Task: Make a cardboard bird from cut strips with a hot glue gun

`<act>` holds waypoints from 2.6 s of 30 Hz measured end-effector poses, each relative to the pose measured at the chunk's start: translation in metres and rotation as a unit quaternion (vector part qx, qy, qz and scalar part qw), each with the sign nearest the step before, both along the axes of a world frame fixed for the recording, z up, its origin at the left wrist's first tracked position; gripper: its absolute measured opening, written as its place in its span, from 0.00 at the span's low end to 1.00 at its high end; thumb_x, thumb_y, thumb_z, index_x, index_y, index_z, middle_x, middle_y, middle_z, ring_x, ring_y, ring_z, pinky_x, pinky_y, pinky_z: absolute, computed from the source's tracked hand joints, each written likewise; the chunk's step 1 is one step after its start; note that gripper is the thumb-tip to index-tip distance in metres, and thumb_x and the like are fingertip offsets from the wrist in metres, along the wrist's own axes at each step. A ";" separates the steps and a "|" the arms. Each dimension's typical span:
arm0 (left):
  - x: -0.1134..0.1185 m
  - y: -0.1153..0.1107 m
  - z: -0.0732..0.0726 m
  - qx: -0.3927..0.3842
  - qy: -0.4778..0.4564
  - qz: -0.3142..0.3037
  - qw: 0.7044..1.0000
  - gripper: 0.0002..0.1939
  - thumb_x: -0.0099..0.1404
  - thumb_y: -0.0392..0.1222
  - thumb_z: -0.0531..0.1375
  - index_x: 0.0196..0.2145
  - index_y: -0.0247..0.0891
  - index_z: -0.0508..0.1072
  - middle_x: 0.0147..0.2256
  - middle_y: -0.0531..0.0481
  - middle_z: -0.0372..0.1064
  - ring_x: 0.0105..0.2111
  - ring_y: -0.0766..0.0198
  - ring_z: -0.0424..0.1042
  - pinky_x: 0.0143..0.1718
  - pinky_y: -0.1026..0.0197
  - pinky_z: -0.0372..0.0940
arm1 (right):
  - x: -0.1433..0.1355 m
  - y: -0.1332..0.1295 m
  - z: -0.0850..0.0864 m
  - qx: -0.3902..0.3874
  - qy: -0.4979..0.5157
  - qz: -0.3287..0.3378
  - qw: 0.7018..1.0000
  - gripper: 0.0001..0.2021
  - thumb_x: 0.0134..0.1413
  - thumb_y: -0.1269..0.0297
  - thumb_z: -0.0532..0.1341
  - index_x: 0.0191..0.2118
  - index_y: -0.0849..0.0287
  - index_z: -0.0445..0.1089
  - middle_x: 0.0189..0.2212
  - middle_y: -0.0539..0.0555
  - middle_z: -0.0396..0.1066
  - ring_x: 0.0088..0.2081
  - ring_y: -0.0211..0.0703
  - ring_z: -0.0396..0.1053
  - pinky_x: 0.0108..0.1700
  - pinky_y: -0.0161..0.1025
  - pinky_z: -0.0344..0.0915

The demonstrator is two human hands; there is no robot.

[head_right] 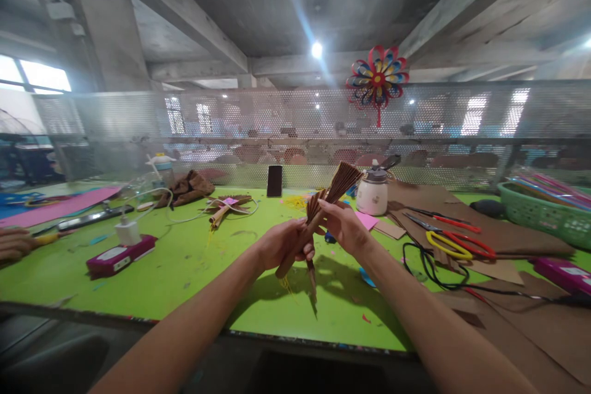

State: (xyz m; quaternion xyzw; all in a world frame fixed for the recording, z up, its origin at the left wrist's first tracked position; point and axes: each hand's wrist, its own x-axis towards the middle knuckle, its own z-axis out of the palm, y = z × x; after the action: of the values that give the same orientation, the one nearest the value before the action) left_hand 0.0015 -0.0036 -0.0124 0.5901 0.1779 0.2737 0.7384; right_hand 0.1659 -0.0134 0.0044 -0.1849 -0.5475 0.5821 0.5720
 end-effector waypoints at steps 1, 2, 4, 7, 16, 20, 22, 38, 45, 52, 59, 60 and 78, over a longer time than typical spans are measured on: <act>0.000 0.001 0.000 -0.010 -0.007 -0.004 1.000 0.23 0.59 0.54 0.50 0.40 0.30 0.67 0.20 0.48 0.65 0.23 0.63 0.67 0.20 0.65 0.52 | 0.000 0.000 0.000 0.001 0.001 0.002 1.000 0.09 0.48 0.59 0.61 0.32 0.61 0.70 0.27 0.53 0.70 0.25 0.37 0.63 0.23 0.34 0.57; 0.000 0.002 -0.001 -0.018 -0.012 -0.006 1.000 0.22 0.59 0.53 0.50 0.39 0.29 0.67 0.20 0.47 0.65 0.23 0.63 0.67 0.20 0.65 0.51 | -0.001 -0.001 0.001 0.002 0.002 0.003 1.000 0.09 0.48 0.60 0.61 0.32 0.61 0.70 0.27 0.53 0.70 0.25 0.37 0.63 0.23 0.34 0.57; 0.000 0.002 -0.001 -0.029 -0.016 -0.004 0.999 0.22 0.58 0.52 0.50 0.39 0.29 0.67 0.20 0.46 0.65 0.23 0.63 0.67 0.20 0.66 0.51 | -0.001 -0.002 0.002 0.003 0.000 -0.002 1.000 0.09 0.48 0.60 0.61 0.32 0.61 0.70 0.26 0.52 0.69 0.25 0.37 0.63 0.23 0.34 0.57; 0.000 0.003 -0.002 -0.035 -0.013 0.001 0.999 0.22 0.58 0.51 0.50 0.40 0.29 0.67 0.20 0.47 0.65 0.23 0.64 0.67 0.19 0.66 0.51 | -0.002 -0.003 0.002 0.005 -0.005 -0.010 1.000 0.10 0.47 0.59 0.61 0.32 0.61 0.71 0.26 0.53 0.70 0.25 0.38 0.63 0.23 0.35 0.56; -0.001 0.002 -0.002 -0.040 -0.011 0.001 0.999 0.21 0.59 0.48 0.51 0.42 0.27 0.67 0.20 0.47 0.64 0.23 0.64 0.66 0.19 0.66 0.51 | -0.002 -0.002 0.001 0.016 -0.005 -0.010 1.000 0.10 0.47 0.60 0.61 0.33 0.61 0.71 0.27 0.53 0.69 0.25 0.37 0.62 0.22 0.35 0.55; -0.001 0.003 -0.002 -0.042 -0.015 -0.003 0.999 0.20 0.59 0.48 0.52 0.41 0.28 0.67 0.20 0.47 0.63 0.23 0.64 0.67 0.20 0.66 0.51 | -0.003 -0.001 0.001 0.024 0.000 -0.005 1.000 0.10 0.48 0.61 0.61 0.34 0.61 0.71 0.25 0.51 0.68 0.24 0.37 0.61 0.22 0.34 0.55; -0.001 0.002 -0.003 -0.041 -0.018 -0.003 0.999 0.19 0.59 0.47 0.52 0.40 0.28 0.67 0.20 0.48 0.63 0.23 0.64 0.67 0.20 0.66 0.51 | -0.003 -0.001 0.000 0.024 0.003 -0.009 1.000 0.10 0.47 0.61 0.61 0.34 0.61 0.72 0.26 0.52 0.68 0.24 0.37 0.61 0.22 0.34 0.55; -0.001 0.000 -0.001 -0.017 -0.009 0.022 1.000 0.17 0.57 0.49 0.55 0.36 0.31 0.67 0.18 0.51 0.60 0.22 0.65 0.66 0.19 0.66 0.46 | -0.002 0.000 -0.001 0.040 -0.017 0.000 0.999 0.14 0.49 0.61 0.60 0.42 0.60 0.70 0.25 0.52 0.68 0.25 0.39 0.63 0.23 0.36 0.57; -0.001 -0.003 0.001 -0.007 -0.004 0.034 0.999 0.15 0.56 0.49 0.56 0.33 0.32 0.66 0.18 0.52 0.60 0.22 0.65 0.65 0.19 0.66 0.46 | -0.002 -0.002 0.000 0.048 -0.019 0.000 0.999 0.15 0.48 0.61 0.60 0.43 0.58 0.70 0.24 0.51 0.68 0.25 0.39 0.64 0.24 0.37 0.58; -0.001 -0.003 0.001 -0.001 -0.005 0.033 0.999 0.14 0.57 0.47 0.54 0.33 0.32 0.65 0.18 0.52 0.60 0.21 0.65 0.66 0.19 0.66 0.46 | -0.002 0.000 -0.002 0.053 -0.022 0.007 0.998 0.15 0.49 0.63 0.59 0.45 0.59 0.68 0.24 0.51 0.67 0.25 0.39 0.65 0.24 0.36 0.57; -0.002 0.000 -0.001 -0.006 -0.020 0.028 0.999 0.14 0.57 0.47 0.54 0.34 0.31 0.66 0.18 0.51 0.60 0.21 0.64 0.66 0.18 0.66 0.46 | -0.002 -0.001 -0.002 0.059 -0.032 0.003 0.998 0.13 0.50 0.62 0.59 0.42 0.59 0.69 0.26 0.52 0.68 0.26 0.39 0.64 0.25 0.37 0.57; -0.002 0.001 -0.001 -0.008 -0.025 0.025 0.999 0.15 0.57 0.47 0.54 0.34 0.31 0.66 0.18 0.51 0.60 0.21 0.64 0.66 0.18 0.66 0.46 | -0.002 -0.001 -0.001 0.059 -0.034 0.000 0.998 0.13 0.49 0.62 0.59 0.42 0.59 0.70 0.26 0.52 0.68 0.26 0.39 0.64 0.25 0.36 0.57; -0.004 0.008 0.003 -0.048 -0.105 0.072 0.991 0.15 0.60 0.45 0.51 0.37 0.31 0.67 0.19 0.49 0.62 0.23 0.65 0.66 0.18 0.69 0.55 | 0.000 0.005 -0.005 0.046 -0.120 -0.048 0.991 0.16 0.48 0.53 0.60 0.39 0.59 0.71 0.36 0.57 0.71 0.37 0.42 0.65 0.37 0.40 0.63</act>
State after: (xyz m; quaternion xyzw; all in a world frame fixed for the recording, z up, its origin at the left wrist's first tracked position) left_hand -0.0027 0.0046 -0.0098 0.5076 0.1548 0.3780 0.7587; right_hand 0.1655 -0.0083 -0.0002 -0.2530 -0.6289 0.5019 0.5372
